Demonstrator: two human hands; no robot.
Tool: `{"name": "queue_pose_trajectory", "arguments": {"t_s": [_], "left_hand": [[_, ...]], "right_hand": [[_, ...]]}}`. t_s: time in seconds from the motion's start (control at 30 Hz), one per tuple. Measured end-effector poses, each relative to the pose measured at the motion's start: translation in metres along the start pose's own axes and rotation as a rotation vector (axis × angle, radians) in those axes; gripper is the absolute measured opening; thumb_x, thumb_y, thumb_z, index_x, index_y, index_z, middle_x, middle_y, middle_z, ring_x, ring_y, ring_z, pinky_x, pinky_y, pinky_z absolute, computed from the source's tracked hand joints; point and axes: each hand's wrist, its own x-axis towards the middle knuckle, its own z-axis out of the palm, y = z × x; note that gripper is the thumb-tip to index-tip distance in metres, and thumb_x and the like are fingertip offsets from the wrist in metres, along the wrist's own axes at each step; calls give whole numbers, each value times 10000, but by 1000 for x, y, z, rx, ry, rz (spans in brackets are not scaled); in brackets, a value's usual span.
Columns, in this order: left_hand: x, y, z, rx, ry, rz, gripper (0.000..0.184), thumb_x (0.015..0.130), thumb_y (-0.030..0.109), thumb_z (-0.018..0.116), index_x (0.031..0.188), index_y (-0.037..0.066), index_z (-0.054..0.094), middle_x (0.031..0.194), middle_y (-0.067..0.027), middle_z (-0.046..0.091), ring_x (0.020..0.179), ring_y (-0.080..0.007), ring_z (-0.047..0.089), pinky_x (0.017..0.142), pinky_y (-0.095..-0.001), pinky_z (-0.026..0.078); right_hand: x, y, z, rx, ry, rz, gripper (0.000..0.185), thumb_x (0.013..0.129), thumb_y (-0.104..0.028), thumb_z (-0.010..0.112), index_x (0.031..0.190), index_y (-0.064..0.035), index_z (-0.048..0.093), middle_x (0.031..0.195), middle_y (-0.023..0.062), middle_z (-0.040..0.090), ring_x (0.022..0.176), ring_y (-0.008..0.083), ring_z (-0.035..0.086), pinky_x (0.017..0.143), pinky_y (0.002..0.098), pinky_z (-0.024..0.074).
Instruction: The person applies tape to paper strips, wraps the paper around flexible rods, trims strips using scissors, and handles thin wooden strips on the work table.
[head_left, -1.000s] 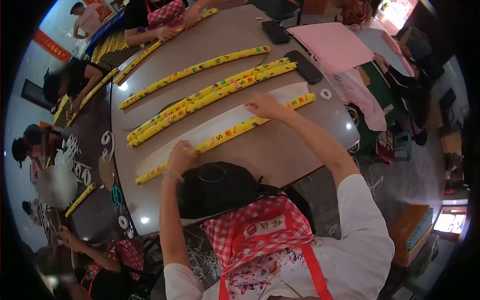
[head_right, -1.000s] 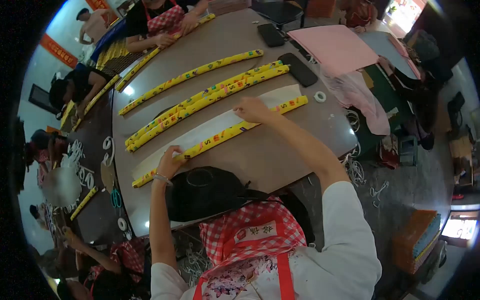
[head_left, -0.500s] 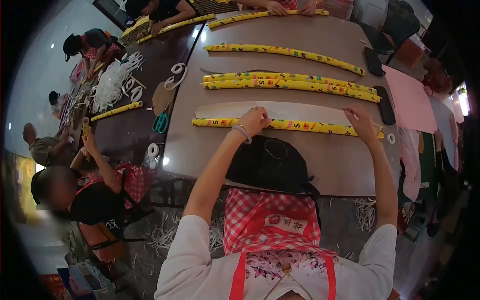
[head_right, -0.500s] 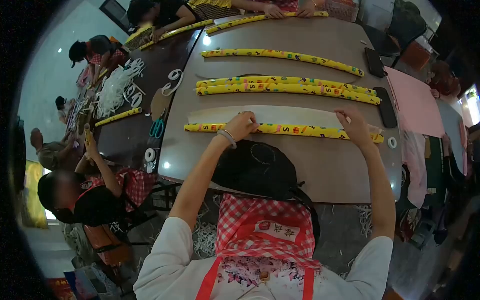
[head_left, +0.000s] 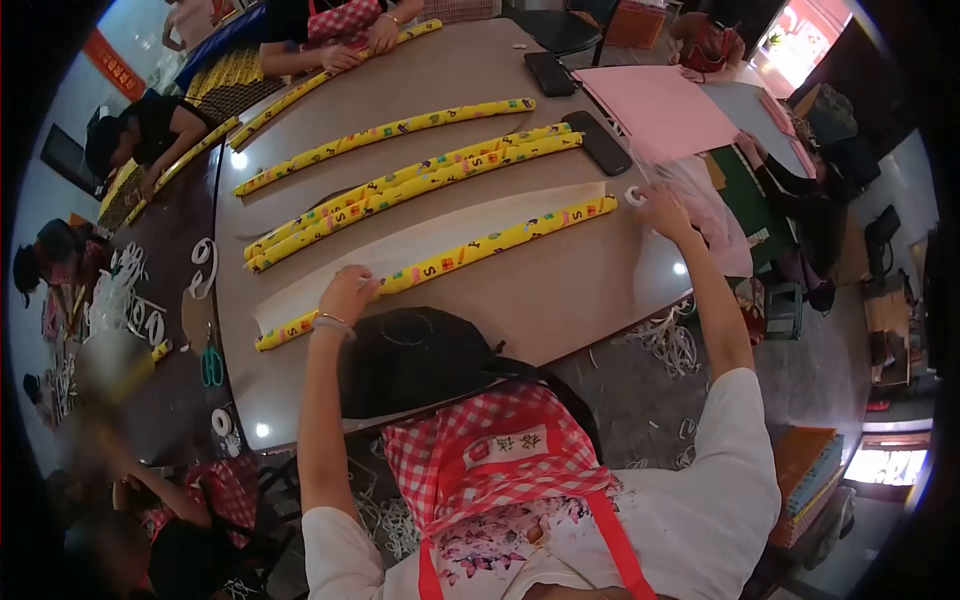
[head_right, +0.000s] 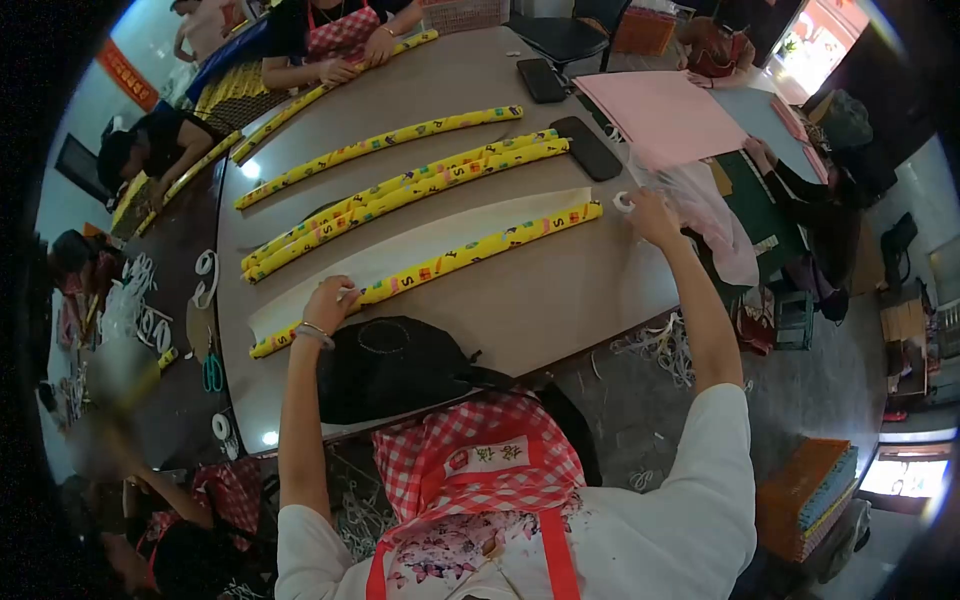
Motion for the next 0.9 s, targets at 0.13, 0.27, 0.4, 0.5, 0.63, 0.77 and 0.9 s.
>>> {"name": "queue_pose_trajectory", "arguments": {"t_s": [0.13, 0.27, 0.4, 0.5, 0.63, 0.77, 0.9], "left_hand": [[1, -8, 3, 23, -68, -1, 190, 834, 218, 637, 876, 32, 637, 942, -161, 614, 895, -348, 573, 789, -416, 461], [6, -13, 1, 22, -179, 65, 202, 866, 213, 600, 903, 23, 655, 910, -170, 621, 866, -360, 567, 776, -417, 454], [-1, -5, -7, -38, -316, 62, 207, 869, 216, 596, 921, 22, 647, 910, -163, 621, 869, -356, 566, 796, -415, 446], [-7, 2, -10, -92, -369, 24, 201, 873, 211, 592, 931, 27, 650, 928, -149, 616, 900, -339, 560, 809, -411, 445], [-8, 3, -9, -109, -412, 124, 188, 878, 198, 583, 939, 33, 653, 961, -137, 605, 943, -318, 547, 836, -397, 441], [-5, 4, -11, -118, -477, 122, 193, 886, 200, 573, 939, 34, 657, 991, -139, 598, 972, -310, 536, 872, -377, 431], [-8, 5, -12, -74, -479, 94, 209, 887, 212, 571, 953, 35, 659, 985, -147, 599, 968, -306, 538, 882, -366, 428]], "right_hand": [[9, 16, 46, 31, 134, -4, 276, 820, -192, 615, 1078, -96, 589, 1160, 100, 477, 1080, 294, 515, 857, 447, 445], [8, 11, 57, 73, 248, -50, 216, 834, -145, 594, 1026, -45, 586, 1072, 138, 489, 994, 318, 532, 800, 420, 455], [0, 5, 65, 238, 438, -35, 201, 849, -133, 598, 1017, -25, 577, 1036, 156, 490, 881, 297, 559, 760, 386, 468], [-20, -9, 55, 403, 473, 83, 188, 888, -140, 583, 1023, -10, 571, 980, 133, 495, 753, 215, 559, 699, 328, 470], [-47, -62, 27, 375, 471, -187, 161, 873, -130, 580, 986, -17, 558, 998, 126, 523, 877, 291, 556, 782, 371, 445], [-49, -102, 34, 316, 324, -371, 186, 855, -141, 593, 1017, -59, 553, 1069, 106, 565, 1028, 326, 531, 894, 415, 395], [-54, -111, 49, 315, 292, -382, 201, 848, -143, 595, 1035, -86, 545, 1065, 101, 585, 1054, 314, 531, 916, 426, 384]]}}
